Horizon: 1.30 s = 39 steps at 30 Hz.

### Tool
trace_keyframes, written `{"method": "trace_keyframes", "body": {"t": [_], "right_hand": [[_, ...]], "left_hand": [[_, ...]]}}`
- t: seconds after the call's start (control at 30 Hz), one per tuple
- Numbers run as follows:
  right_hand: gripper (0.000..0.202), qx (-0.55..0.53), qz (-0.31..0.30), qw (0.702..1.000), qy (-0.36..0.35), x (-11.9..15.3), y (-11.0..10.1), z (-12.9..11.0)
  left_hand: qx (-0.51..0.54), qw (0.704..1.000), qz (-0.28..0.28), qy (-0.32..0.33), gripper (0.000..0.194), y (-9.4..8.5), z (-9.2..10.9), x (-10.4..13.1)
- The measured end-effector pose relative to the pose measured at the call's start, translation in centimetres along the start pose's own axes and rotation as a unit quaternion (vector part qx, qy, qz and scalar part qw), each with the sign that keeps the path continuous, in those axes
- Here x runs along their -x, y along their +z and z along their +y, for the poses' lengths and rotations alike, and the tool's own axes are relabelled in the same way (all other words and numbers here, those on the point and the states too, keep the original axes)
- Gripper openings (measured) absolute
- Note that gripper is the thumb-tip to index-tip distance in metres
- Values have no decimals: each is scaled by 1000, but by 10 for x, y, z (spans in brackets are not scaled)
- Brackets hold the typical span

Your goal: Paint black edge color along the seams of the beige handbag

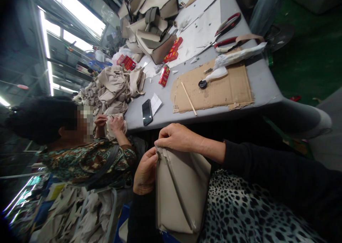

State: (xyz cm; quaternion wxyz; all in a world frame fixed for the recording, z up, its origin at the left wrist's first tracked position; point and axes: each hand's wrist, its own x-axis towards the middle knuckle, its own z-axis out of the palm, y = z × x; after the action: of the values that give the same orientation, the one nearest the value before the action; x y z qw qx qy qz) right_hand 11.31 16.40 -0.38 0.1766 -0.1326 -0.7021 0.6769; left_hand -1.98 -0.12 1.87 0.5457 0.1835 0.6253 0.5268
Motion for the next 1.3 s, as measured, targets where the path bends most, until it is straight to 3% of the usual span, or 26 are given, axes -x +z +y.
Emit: {"method": "trace_keyframes", "body": {"t": [0.47, 0.67, 0.8, 0.9, 1.3], "right_hand": [[24, 3, -2, 1000, -5, 1, -3, 2], [39, 0, -48, 999, -9, 6, -9, -3], [26, 17, -50, 998, 20, 16, -10, -8], [16, 35, -42, 998, 29, 23, -8, -13], [9, 60, -17, 997, 42, 34, -7, -18]], "left_hand": [[-11, 997, 75, 11, 27, 17, -1, -3], [1, 992, 125, 31, 23, 26, -2, -2], [4, 988, 147, 44, 25, 35, -4, 2], [7, 988, 149, 46, 24, 41, -5, 3], [-39, 991, 111, 68, 18, 44, -12, 3]]}}
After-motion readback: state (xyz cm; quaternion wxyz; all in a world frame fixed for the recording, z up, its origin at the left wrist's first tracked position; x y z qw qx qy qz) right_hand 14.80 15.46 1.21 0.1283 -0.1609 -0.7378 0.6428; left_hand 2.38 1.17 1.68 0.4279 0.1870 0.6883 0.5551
